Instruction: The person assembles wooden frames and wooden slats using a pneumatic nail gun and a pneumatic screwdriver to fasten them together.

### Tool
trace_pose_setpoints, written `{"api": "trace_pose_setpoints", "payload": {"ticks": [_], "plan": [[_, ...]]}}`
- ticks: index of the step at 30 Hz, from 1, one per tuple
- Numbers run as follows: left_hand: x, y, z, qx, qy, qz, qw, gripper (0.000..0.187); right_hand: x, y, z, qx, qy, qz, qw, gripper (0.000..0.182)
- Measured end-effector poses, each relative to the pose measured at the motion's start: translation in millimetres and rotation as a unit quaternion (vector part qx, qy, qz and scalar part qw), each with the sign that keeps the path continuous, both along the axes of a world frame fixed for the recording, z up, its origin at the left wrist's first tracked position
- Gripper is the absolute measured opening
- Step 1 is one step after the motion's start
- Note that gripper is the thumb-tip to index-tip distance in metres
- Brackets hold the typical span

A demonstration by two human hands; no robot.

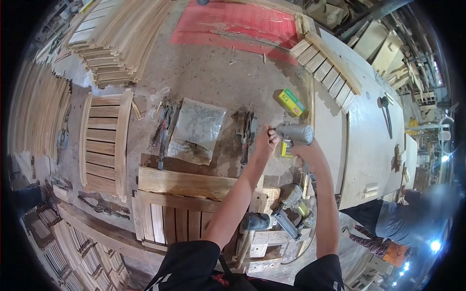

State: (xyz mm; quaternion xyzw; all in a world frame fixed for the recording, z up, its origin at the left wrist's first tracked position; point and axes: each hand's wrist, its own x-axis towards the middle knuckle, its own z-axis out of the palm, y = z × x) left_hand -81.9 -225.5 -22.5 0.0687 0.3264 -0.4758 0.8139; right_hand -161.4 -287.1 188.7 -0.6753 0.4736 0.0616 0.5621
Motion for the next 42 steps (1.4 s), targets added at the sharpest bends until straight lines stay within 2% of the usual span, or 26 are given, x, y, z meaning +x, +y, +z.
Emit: {"api": "trace_pose_setpoints", "payload": {"ticks": [4,10,12,15,16,18,19,20,21,22,25,28,31,37,40,42], "plan": [[15,-5,3,0.009,-0.001,0.07,0.998,0.021,15,-12,-40,0.01,-0.016,-0.016,1.0,0.038],[23,0,-13,-0.008,0.038,0.108,0.993,0.02,45,-9,-53,-0.034,-0.003,0.016,0.999,0.039],[23,-1,-10,-0.01,0.044,0.122,0.992,0.021,50,-7,-49,-0.046,-0.008,0.031,0.998,0.033],[23,0,-11,-0.049,0.022,0.096,0.994,0.019,58,-12,-51,-0.049,0.013,0.062,0.997,0.02],[19,3,-12,0.007,-0.03,0.038,0.999,0.018,62,-15,-52,-0.048,0.024,0.073,0.996,0.016],[7,33,22,0.12,-0.131,-0.081,0.981,0.019,73,-16,-46,-0.043,0.051,0.074,0.995,0.011],[3,56,64,0.221,-0.243,-0.11,0.938,0.019,76,-16,-44,-0.04,0.064,0.072,0.995,0.01],[-8,73,83,0.323,-0.355,-0.078,0.874,0.019,77,-19,-45,-0.04,0.065,0.077,0.994,0.01],[-18,88,96,0.416,-0.459,-0.042,0.784,0.02,79,-22,-49,-0.039,0.064,0.083,0.994,0.011],[-23,99,103,0.496,-0.55,-0.003,0.672,0.02,78,-22,-53,-0.039,0.061,0.09,0.993,0.011],[-21,115,107,0.672,-0.671,-0.025,0.312,0.027,78,-17,-57,-0.042,0.062,0.086,0.994,0.014],[-37,102,55,0.662,-0.608,-0.146,0.414,0.029,81,-17,-67,-0.084,0.088,0.101,0.987,0.016],[-33,103,71,0.588,-0.571,-0.258,0.512,0.032,87,-16,-64,-0.095,0.118,0.129,0.98,0.015],[-21,115,71,0.555,-0.611,-0.318,0.466,0.03,92,3,-47,-0.099,0.141,0.107,0.979,0.014],[-17,120,65,0.531,-0.627,-0.303,0.482,0.029,89,0,-48,-0.063,0.117,0.09,0.987,0.014],[-15,118,69,0.54,-0.624,-0.307,0.475,0.029,86,-7,-48,-0.02,0.077,0.081,0.994,0.015]]}}
